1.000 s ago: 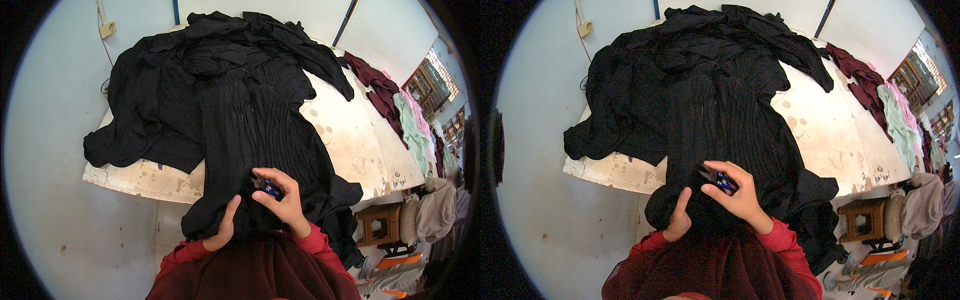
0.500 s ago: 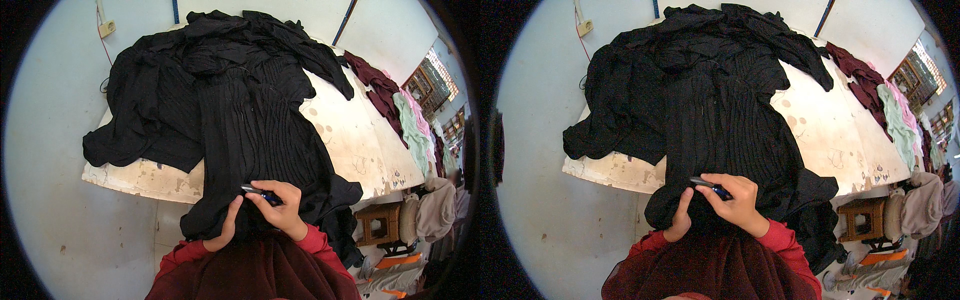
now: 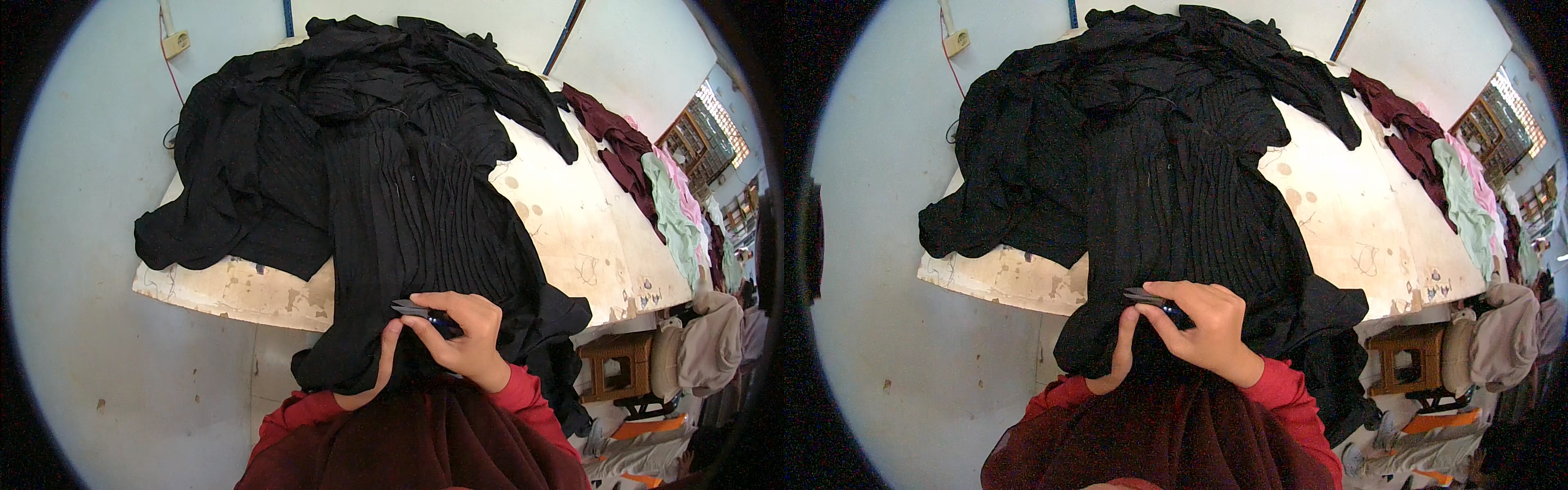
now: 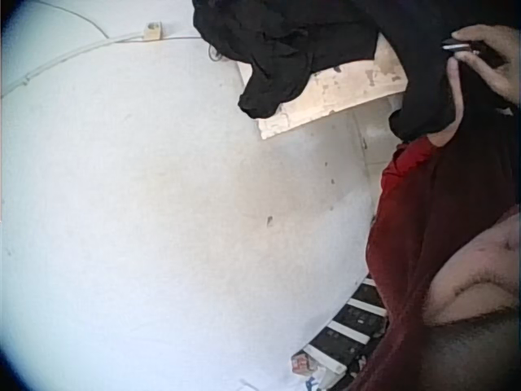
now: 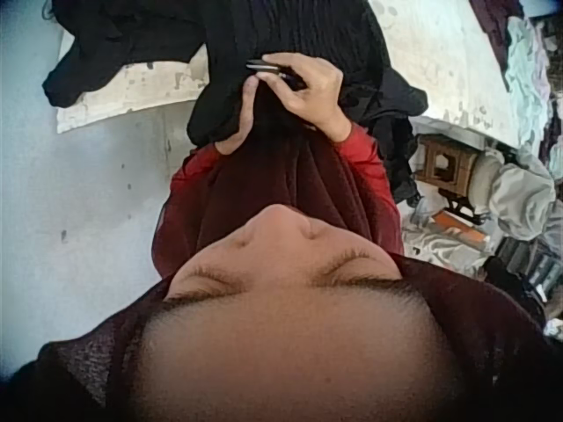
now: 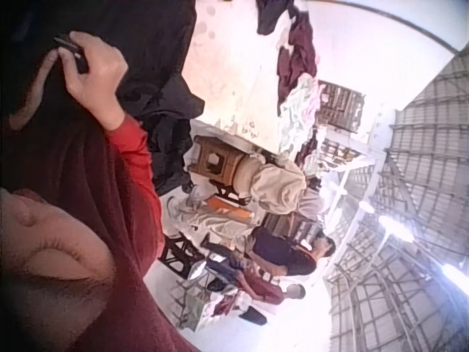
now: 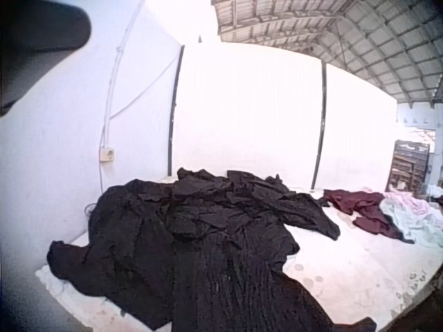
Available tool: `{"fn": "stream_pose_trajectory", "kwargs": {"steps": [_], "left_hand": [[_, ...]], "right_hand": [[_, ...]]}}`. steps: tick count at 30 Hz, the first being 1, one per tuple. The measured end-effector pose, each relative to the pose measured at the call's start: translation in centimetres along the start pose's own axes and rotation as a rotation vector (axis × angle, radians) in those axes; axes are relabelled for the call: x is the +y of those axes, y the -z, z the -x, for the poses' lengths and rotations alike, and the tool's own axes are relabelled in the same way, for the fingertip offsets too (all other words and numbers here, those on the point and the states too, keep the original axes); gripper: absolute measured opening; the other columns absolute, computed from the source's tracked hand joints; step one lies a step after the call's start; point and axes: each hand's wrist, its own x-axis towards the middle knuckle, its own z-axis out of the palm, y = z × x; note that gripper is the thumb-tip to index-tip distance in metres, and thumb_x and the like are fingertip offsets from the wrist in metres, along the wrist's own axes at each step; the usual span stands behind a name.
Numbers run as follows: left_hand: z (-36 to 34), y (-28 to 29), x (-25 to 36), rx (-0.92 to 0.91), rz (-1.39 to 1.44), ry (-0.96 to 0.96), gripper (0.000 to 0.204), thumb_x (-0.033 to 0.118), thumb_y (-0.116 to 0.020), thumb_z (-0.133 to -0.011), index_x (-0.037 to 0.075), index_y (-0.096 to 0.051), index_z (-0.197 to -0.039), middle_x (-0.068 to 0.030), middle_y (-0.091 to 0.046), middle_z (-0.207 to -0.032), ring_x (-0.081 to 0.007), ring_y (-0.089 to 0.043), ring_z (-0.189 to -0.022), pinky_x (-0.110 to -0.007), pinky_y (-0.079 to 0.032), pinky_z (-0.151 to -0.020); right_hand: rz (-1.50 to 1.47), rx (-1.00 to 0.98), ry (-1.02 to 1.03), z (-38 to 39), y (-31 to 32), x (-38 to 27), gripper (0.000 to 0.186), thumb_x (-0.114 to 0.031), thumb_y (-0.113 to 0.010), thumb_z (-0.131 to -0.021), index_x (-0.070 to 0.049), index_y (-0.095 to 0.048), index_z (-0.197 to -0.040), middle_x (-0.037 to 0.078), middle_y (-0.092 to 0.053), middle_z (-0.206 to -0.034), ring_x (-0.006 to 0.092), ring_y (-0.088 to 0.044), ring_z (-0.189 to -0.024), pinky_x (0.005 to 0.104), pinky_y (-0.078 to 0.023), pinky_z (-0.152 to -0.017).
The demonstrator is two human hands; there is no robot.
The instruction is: The person uses a small blade to cut a black pleated garment laid on a table. They repeatedly lift and reposition sections of the fabric, then slice along seams and edges. The garment remains on the table throughout the clip.
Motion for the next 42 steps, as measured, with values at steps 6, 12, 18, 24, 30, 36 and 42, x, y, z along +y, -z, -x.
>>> {"fn": "stream_pose_trajectory", "kwargs": {"steps": [6,12,18,24,30,36,42], "left_hand": [[-0.4,0.2,0.3,-0.030,-0.056,-0.078,0.023,0.015,-0.058,-0.094,-0.001,-0.064,-0.108,-0.0145,-0.067,-0.101,-0.0238,-0.066,-0.087,-0.033,-0.051,-0.077],[-0.5,0.1,0.5,-0.019,-0.082,-0.085,0.020,0.012,-0.060,-0.092,-0.002,-0.065,-0.106,-0.0146,-0.068,-0.098,-0.0235,-0.066,-0.084,-0.033,-0.051,-0.075],[-0.7,0.2,0.6,-0.019,-0.107,-0.151,0.020,0.011,-0.061,-0.091,-0.003,-0.065,-0.105,-0.0149,-0.068,-0.096,-0.0242,-0.067,-0.082,-0.033,-0.051,-0.073],[-0.6,0.3,0.4,-0.025,-0.157,-0.159,0.021,0.011,-0.061,-0.091,-0.003,-0.065,-0.106,-0.0164,-0.068,-0.097,-0.0252,-0.067,-0.083,-0.034,-0.051,-0.074],[-0.8,-0.6,-0.3,-0.109,-0.227,-0.147,0.026,0.012,-0.059,-0.091,-0.003,-0.061,-0.112,-0.0180,-0.065,-0.105,-0.0278,-0.065,-0.092,-0.035,-0.049,-0.081],[-1.4,0.2,0.5,-0.183,-0.240,-0.322,0.030,0.015,-0.061,-0.091,-0.006,-0.060,-0.114,-0.0178,-0.065,-0.108,-0.0282,-0.063,-0.096,-0.034,-0.048,-0.085],[0.7,-0.2,-1.2,-0.142,0.331,0.255,0.032,0.016,-0.058,-0.094,-0.007,-0.058,-0.116,-0.0173,-0.063,-0.111,-0.0276,-0.061,-0.101,-0.034,-0.045,-0.089]], "right_hand": [[0.033,-0.095,0.032,-0.6,0.7,0.1,0.020,-0.018,-0.078,-0.072,-0.007,-0.070,-0.087,0.006,-0.071,-0.080,0.0189,-0.067,-0.062,0.0276,-0.048,-0.054],[-0.034,-0.071,0.049,-0.4,0.3,0.8,0.021,-0.019,-0.078,-0.072,-0.007,-0.071,-0.088,0.007,-0.071,-0.081,0.0195,-0.067,-0.062,0.0277,-0.048,-0.054],[-0.037,-0.075,0.038,-0.5,0.3,0.6,0.019,-0.018,-0.078,-0.072,-0.007,-0.071,-0.086,0.007,-0.071,-0.081,0.0202,-0.068,-0.063,0.0271,-0.049,-0.055],[-0.148,-0.076,-0.103,0.0,0.4,0.9,0.021,-0.010,-0.078,-0.071,0.001,-0.069,-0.087,0.012,-0.071,-0.085,0.0189,-0.070,-0.074,0.0255,-0.051,-0.064],[-0.484,-0.124,-0.286,0.3,-0.3,0.6,0.021,-0.007,-0.078,-0.074,0.001,-0.066,-0.089,0.007,-0.064,-0.086,0.0116,-0.059,-0.070,0.0247,-0.046,-0.066],[-0.538,-0.206,-0.483,-0.3,-1.5,0.6,0.010,-0.009,-0.069,-0.084,0.000,-0.064,-0.082,0.001,-0.059,-0.069,0.0074,-0.052,-0.060,0.0199,-0.039,-0.057],[-1.662,-0.395,-0.871,1.5,-2.5,3.4,0.012,-0.011,-0.067,-0.087,-0.003,-0.061,-0.094,-0.004,-0.054,-0.069,0.0037,-0.049,-0.062,0.0181,-0.035,-0.058]]}}
